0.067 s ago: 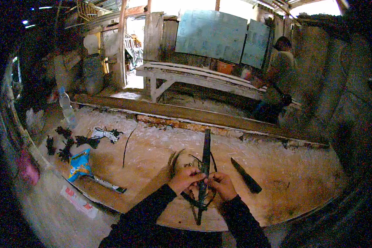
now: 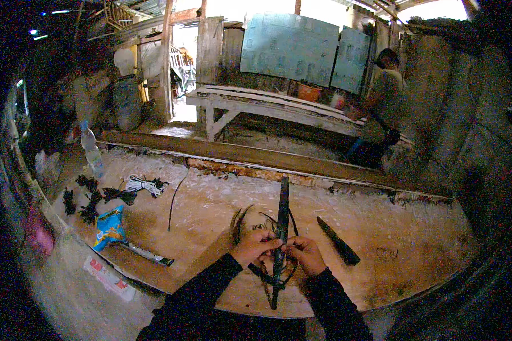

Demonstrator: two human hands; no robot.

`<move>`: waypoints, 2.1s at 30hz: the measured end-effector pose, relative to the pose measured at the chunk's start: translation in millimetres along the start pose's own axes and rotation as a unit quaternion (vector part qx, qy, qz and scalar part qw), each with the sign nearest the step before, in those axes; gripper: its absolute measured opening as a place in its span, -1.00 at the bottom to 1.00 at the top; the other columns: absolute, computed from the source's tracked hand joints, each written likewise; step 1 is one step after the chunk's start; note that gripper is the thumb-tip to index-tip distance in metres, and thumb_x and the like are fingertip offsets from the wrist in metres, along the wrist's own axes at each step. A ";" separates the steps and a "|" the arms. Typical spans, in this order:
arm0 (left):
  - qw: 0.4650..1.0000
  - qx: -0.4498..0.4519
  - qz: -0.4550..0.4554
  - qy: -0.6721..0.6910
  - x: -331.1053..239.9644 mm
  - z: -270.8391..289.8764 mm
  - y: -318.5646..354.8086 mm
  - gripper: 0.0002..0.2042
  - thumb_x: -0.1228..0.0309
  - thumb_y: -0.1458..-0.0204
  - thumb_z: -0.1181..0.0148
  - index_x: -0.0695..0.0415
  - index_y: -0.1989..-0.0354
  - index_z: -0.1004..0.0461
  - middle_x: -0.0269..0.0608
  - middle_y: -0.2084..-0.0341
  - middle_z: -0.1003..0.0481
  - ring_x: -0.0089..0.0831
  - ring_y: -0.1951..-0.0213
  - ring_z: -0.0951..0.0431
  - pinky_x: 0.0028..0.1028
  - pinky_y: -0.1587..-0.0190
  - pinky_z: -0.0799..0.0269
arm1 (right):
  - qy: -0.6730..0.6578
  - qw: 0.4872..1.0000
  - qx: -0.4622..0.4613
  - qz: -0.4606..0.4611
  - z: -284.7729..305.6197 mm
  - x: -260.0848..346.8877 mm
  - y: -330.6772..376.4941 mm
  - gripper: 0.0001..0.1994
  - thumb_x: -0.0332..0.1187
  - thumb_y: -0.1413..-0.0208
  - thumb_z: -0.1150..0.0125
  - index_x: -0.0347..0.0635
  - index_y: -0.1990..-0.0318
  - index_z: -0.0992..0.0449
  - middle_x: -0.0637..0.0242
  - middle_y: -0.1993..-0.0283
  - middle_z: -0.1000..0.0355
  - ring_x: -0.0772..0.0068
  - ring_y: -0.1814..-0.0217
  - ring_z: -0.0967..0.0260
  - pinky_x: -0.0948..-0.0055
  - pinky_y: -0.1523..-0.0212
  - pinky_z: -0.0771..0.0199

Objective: The person weaves thin black strips by hand on a wooden workbench, repeatedly folding and interlacing the pieces. A second person works at a separate bench in the background, handling long white boards.

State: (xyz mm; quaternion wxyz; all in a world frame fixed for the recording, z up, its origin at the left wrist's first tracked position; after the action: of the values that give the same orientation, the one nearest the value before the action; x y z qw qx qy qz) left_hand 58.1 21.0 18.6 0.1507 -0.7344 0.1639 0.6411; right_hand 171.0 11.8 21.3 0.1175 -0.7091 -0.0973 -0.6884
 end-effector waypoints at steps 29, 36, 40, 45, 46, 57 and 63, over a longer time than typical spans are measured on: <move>0.996 0.032 0.010 -0.078 -2.2 -1.2 -1.6 -0.83 0.31 0.12 -0.10 0.16 0.50 -0.34 -0.42 0.69 -0.33 -0.71 0.72 -0.23 -0.70 0.74 -0.13 | 0.066 0.993 -0.015 0.093 4.8 19.9 -3.0 -0.96 -0.50 0.18 -0.05 -0.20 0.58 -0.33 0.50 0.55 -0.26 0.68 0.46 -0.17 0.64 0.40 -0.19; 0.993 0.064 -0.094 -0.034 -8.1 -7.0 -6.3 -0.83 0.31 0.09 -0.07 0.16 0.46 -0.33 -0.41 0.61 -0.36 -0.70 0.62 -0.29 -0.68 0.64 -0.23 | 0.066 0.995 0.008 0.074 4.4 18.3 -2.9 -0.95 -0.47 0.18 -0.05 -0.17 0.59 -0.34 0.53 0.56 -0.27 0.72 0.50 -0.16 0.68 0.43 -0.18; 0.998 0.058 -0.013 -0.036 5.8 -3.6 -6.1 -0.82 0.32 0.10 -0.09 0.16 0.44 -0.33 -0.39 0.57 -0.38 -0.68 0.56 -0.34 -0.66 0.55 -0.27 | 0.050 0.993 -0.006 0.103 5.7 18.1 -4.4 -0.94 -0.47 0.18 -0.05 -0.17 0.60 -0.34 0.55 0.57 -0.28 0.73 0.51 -0.15 0.69 0.47 -0.17; 0.997 0.017 -0.061 -0.050 -7.7 -0.9 -2.3 -0.85 0.37 0.14 -0.13 0.17 0.48 -0.34 -0.38 0.58 -0.38 -0.66 0.55 -0.36 -0.64 0.57 -0.28 | 0.054 0.993 -0.006 0.100 7.2 16.2 -6.1 -0.94 -0.48 0.18 -0.06 -0.17 0.60 -0.34 0.54 0.58 -0.28 0.74 0.54 -0.16 0.70 0.52 -0.18; 0.995 0.009 -0.060 -0.080 -8.9 -0.4 -1.8 -0.86 0.38 0.15 -0.13 0.17 0.49 -0.34 -0.38 0.59 -0.38 -0.66 0.55 -0.36 -0.64 0.57 -0.28 | 0.060 0.993 -0.013 0.096 8.1 16.5 -5.7 -0.93 -0.48 0.18 -0.07 -0.18 0.60 -0.34 0.54 0.58 -0.27 0.74 0.55 -0.15 0.70 0.53 -0.19; 0.961 -0.016 -0.180 -0.211 -20.8 -9.0 -0.3 -0.88 0.43 0.11 -0.04 0.24 0.46 -0.36 -0.34 0.64 -0.34 -0.63 0.58 -0.30 -0.59 0.55 -0.25 | 0.183 0.975 -0.045 0.118 3.2 32.3 -0.1 -0.94 -0.49 0.21 -0.08 -0.22 0.58 -0.33 0.52 0.61 -0.24 0.72 0.54 -0.15 0.69 0.50 -0.18; 0.981 -0.005 -0.093 -0.171 -5.7 -9.7 -1.8 -0.85 0.43 0.11 -0.02 0.25 0.39 -0.34 -0.32 0.61 -0.33 -0.59 0.53 -0.29 -0.54 0.48 -0.26 | 0.140 0.983 -0.031 0.119 0.9 31.8 1.0 -0.94 -0.48 0.23 -0.09 -0.20 0.59 -0.33 0.52 0.60 -0.24 0.71 0.52 -0.13 0.69 0.47 -0.17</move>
State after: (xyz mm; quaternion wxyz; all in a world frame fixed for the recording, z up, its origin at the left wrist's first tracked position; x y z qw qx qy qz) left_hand 66.8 18.7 25.6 0.2317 -0.6270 0.0635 0.7411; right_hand 173.3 10.3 53.0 0.1885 -0.6156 0.0267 -0.7647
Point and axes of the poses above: each hand's wrist, its own y-axis away from the middle knuckle, its own z-axis out of the back of the hand, x = y × z, the point moved 8 cm from there along -y, towards the middle knuckle
